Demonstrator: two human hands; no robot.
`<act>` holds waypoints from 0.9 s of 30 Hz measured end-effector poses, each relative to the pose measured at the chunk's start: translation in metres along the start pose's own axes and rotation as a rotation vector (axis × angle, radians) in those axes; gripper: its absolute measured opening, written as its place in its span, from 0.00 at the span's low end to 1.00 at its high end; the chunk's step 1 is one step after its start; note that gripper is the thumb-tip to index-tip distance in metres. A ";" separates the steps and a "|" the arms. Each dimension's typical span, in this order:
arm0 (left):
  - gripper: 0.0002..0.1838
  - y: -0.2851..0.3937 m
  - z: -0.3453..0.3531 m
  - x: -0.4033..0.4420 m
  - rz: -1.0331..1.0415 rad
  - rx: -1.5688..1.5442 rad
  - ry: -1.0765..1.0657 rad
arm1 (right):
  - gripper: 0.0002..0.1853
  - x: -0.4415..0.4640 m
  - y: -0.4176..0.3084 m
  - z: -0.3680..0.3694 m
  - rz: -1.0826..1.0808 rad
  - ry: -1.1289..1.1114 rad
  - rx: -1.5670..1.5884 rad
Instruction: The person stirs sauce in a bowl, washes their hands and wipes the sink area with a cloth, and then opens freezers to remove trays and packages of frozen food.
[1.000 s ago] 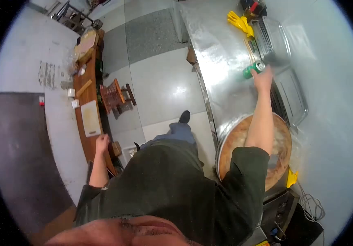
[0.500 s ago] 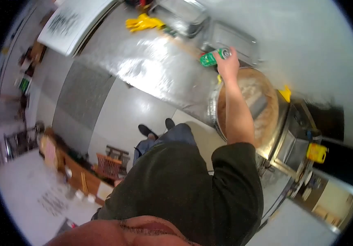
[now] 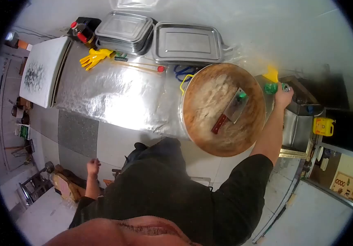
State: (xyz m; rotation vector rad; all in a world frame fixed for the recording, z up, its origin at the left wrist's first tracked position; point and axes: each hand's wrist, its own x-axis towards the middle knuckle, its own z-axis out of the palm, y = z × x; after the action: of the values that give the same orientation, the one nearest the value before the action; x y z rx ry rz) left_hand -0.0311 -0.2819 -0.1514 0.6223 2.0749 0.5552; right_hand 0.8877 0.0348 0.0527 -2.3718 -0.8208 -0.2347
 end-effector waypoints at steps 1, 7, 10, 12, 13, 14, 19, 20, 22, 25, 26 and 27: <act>0.15 0.011 0.015 -0.009 -0.002 0.035 -0.072 | 0.44 0.013 0.012 0.014 0.009 -0.004 -0.043; 0.18 0.060 0.021 -0.040 -0.004 0.334 0.029 | 0.36 0.048 0.059 0.109 -0.105 -0.032 -0.122; 0.19 0.076 -0.002 -0.043 -0.076 0.453 0.082 | 0.34 0.063 0.102 0.152 -0.213 -0.225 -0.015; 0.20 0.067 -0.014 -0.048 -0.023 0.524 0.158 | 0.34 0.059 0.108 0.164 -0.229 -0.166 -0.085; 0.19 0.085 -0.015 -0.058 -0.167 0.502 0.176 | 0.38 0.059 0.096 0.157 -0.199 -0.225 -0.162; 0.19 0.074 -0.022 -0.060 -0.160 0.508 0.186 | 0.42 0.056 0.078 0.149 -0.174 -0.287 -0.241; 0.22 0.050 -0.033 -0.087 -0.363 0.399 0.246 | 0.46 0.050 0.080 0.162 0.239 0.232 -0.642; 0.21 -0.059 -0.041 -0.065 -0.161 0.672 0.162 | 0.41 0.029 0.054 0.154 0.228 0.335 -0.749; 0.23 -0.111 -0.053 -0.061 -0.114 0.853 -0.024 | 0.40 -0.032 0.004 0.134 0.090 0.431 -0.705; 0.27 -0.182 -0.065 -0.058 0.052 0.669 0.088 | 0.40 -0.122 -0.076 0.124 -0.079 0.413 -0.632; 0.27 -0.215 -0.072 -0.054 0.136 0.647 0.168 | 0.39 -0.157 -0.102 0.123 -0.154 0.379 -0.613; 0.26 -0.248 -0.079 -0.050 0.222 0.630 0.248 | 0.39 -0.192 -0.127 0.117 -0.231 0.346 -0.603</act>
State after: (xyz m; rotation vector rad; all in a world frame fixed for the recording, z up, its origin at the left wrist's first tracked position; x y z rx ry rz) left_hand -0.1284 -0.5168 -0.2266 1.2050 2.4412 0.0831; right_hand 0.6540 0.0881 -0.0451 -2.6480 -0.9444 -1.0881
